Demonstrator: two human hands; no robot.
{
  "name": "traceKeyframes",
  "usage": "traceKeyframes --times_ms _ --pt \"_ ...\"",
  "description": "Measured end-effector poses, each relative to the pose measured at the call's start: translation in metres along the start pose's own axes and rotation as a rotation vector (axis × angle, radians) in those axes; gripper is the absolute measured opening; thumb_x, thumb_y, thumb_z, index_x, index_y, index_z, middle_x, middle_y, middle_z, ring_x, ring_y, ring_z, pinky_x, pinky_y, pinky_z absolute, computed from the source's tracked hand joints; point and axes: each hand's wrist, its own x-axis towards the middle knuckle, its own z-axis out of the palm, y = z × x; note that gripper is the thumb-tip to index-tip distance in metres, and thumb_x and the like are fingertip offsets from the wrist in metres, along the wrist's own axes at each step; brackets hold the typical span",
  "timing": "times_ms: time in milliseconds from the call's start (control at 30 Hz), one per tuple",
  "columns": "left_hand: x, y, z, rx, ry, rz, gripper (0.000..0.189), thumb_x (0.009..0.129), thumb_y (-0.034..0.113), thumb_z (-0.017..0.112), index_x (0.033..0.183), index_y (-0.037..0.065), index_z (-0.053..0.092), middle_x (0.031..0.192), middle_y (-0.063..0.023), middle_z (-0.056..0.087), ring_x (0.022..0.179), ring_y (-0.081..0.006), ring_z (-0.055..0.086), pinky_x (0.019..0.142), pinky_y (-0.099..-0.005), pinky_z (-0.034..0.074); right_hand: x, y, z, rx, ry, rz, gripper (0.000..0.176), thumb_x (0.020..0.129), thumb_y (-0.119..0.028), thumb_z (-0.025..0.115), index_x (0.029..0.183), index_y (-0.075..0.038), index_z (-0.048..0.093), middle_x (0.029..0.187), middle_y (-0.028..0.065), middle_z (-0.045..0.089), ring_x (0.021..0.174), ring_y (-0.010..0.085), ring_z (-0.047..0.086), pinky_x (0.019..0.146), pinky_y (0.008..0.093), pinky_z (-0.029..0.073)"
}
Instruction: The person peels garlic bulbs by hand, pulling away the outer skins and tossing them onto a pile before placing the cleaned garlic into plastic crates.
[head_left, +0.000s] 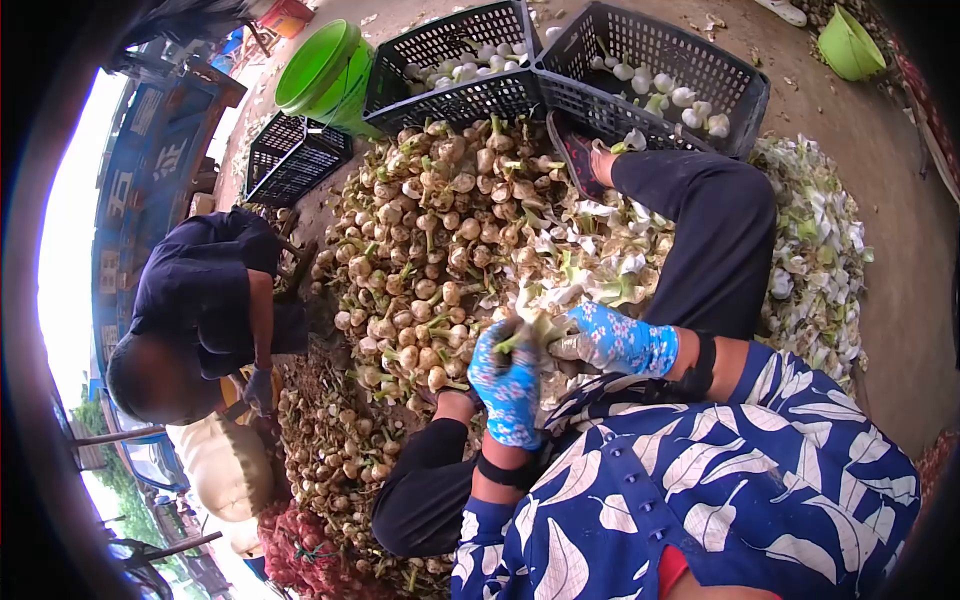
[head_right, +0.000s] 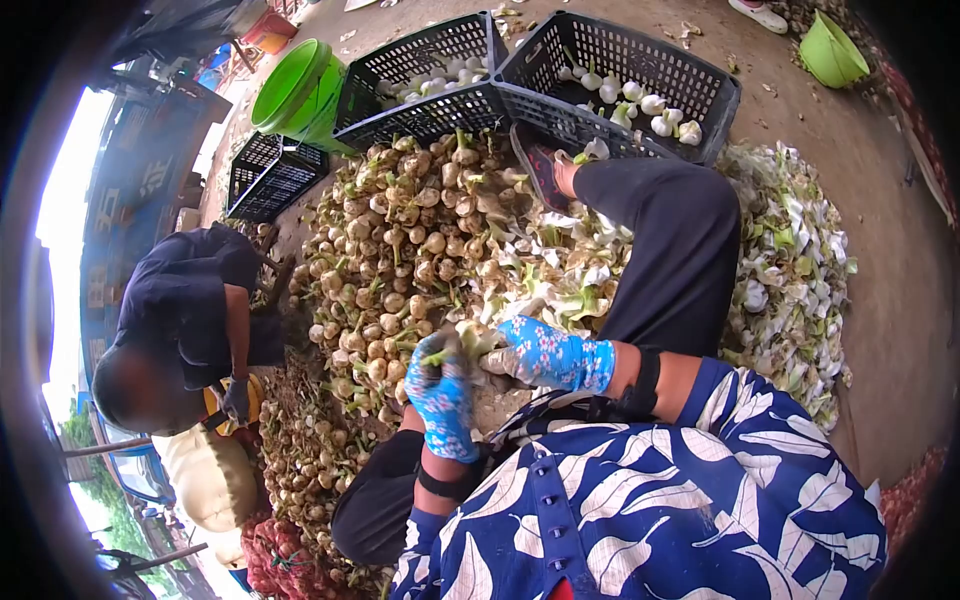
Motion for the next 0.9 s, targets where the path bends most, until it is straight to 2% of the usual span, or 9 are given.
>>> traceKeyframes --times_ms 133,300,400,500,567,633,700,767,900 --pt "0.008 0.005 -0.016 0.544 -0.189 0.538 0.007 0.084 0.002 0.057 0.09 0.001 0.06 0.079 -0.0103 0.06 0.07 -0.0184 0.058 0.065 -0.0272 0.046 -0.004 -0.016 -0.005 -0.979 0.255 -0.274 0.025 0.069 -0.017 0.058 0.092 -0.006 0.062 0.076 0.0141 0.06 0.072 0.0344 0.06 0.06 0.0423 0.047" --pt "-0.001 0.037 -0.031 0.364 -0.476 0.338 0.004 0.079 0.0 0.062 0.082 0.002 0.06 0.074 -0.0075 0.058 0.069 -0.0175 0.057 0.061 -0.0293 0.046 0.018 0.014 -0.017 -1.198 0.201 -0.077 0.019 0.067 -0.018 0.059 0.083 -0.008 0.059 0.072 0.0129 0.06 0.065 0.0307 0.061 0.055 0.0417 0.047" --pt "0.003 0.03 -0.041 -0.473 -0.397 0.024 0.015 0.083 0.018 0.063 0.085 0.004 0.06 0.079 -0.0062 0.058 0.072 -0.0185 0.057 0.064 -0.0306 0.047 0.005 0.007 -0.006 -0.98 0.013 -0.144 0.011 0.07 -0.017 0.058 0.073 -0.006 0.057 0.062 0.0143 0.057 0.06 0.033 0.059 0.052 0.0432 0.045" --pt "0.03 0.034 -0.029 -0.854 0.204 -0.261 0.025 0.087 0.026 0.058 0.1 0.005 0.057 0.086 -0.0064 0.059 0.061 -0.0154 0.051 0.057 -0.0261 0.043 -0.028 -0.026 -0.028 -0.208 -0.447 -0.116 0.021 0.078 -0.022 0.058 0.076 -0.001 0.059 0.061 0.0114 0.057 0.055 0.0225 0.056 0.055 0.0357 0.044" --pt "0.048 -0.016 -0.061 -1.086 0.04 -0.307 0.024 0.087 0.025 0.056 0.101 0.006 0.059 0.087 -0.0058 0.06 0.059 -0.0138 0.048 0.054 -0.0246 0.041 -0.052 -0.04 -0.033 0.434 -0.181 0.047 0.028 0.084 -0.027 0.055 0.078 0.0 0.058 0.065 0.0053 0.058 0.055 0.0177 0.052 0.056 0.0303 0.044" --pt "0.053 -0.012 -0.055 -1.14 0.082 -0.393 0.021 0.088 0.022 0.055 0.1 0.006 0.059 0.087 -0.0057 0.061 0.057 -0.0124 0.045 0.051 -0.0234 0.039 -0.037 -0.057 -0.06 0.766 -0.52 -0.549 0.023 0.086 -0.027 0.057 0.089 -0.004 0.058 0.085 0.0114 0.061 0.069 0.0192 0.06 0.064 0.0323 0.05" --pt "0.055 -0.013 -0.042 -1.01 0.095 -0.42 0.02 0.087 0.022 0.056 0.099 0.006 0.059 0.087 -0.006 0.061 0.058 -0.012 0.046 0.05 -0.0219 0.038 -0.031 -0.037 -0.069 -0.354 0.181 -0.035 0.024 0.084 -0.027 0.057 0.091 -0.004 0.06 0.077 0.0068 0.059 0.075 0.0194 0.059 0.07 0.0319 0.048" --pt "0.066 -0.025 -0.03 -0.988 0.026 -0.429 0.026 0.085 0.025 0.06 0.099 0.004 0.058 0.089 -0.0067 0.061 0.062 -0.012 0.048 0.053 -0.0217 0.041 -0.011 -0.008 -0.066 -1.47 0.119 0.403 0.034 0.081 -0.028 0.058 0.103 -0.002 0.058 0.091 0.0146 0.061 0.088 0.0288 0.06 0.076 0.0369 0.048" --pt "0.101 0.051 0.025 -0.891 -0.374 -0.079 0.056 0.076 0.035 0.068 0.118 0.004 0.048 0.114 -0.0095 0.051 0.094 -0.0201 0.055 0.07 -0.0318 0.049 0.001 0.023 -0.056 -0.938 0.186 -0.035 0.042 0.077 -0.029 0.062 0.11 -0.005 0.056 0.091 0.0183 0.058 0.087 0.0338 0.059 0.073 0.0413 0.048"
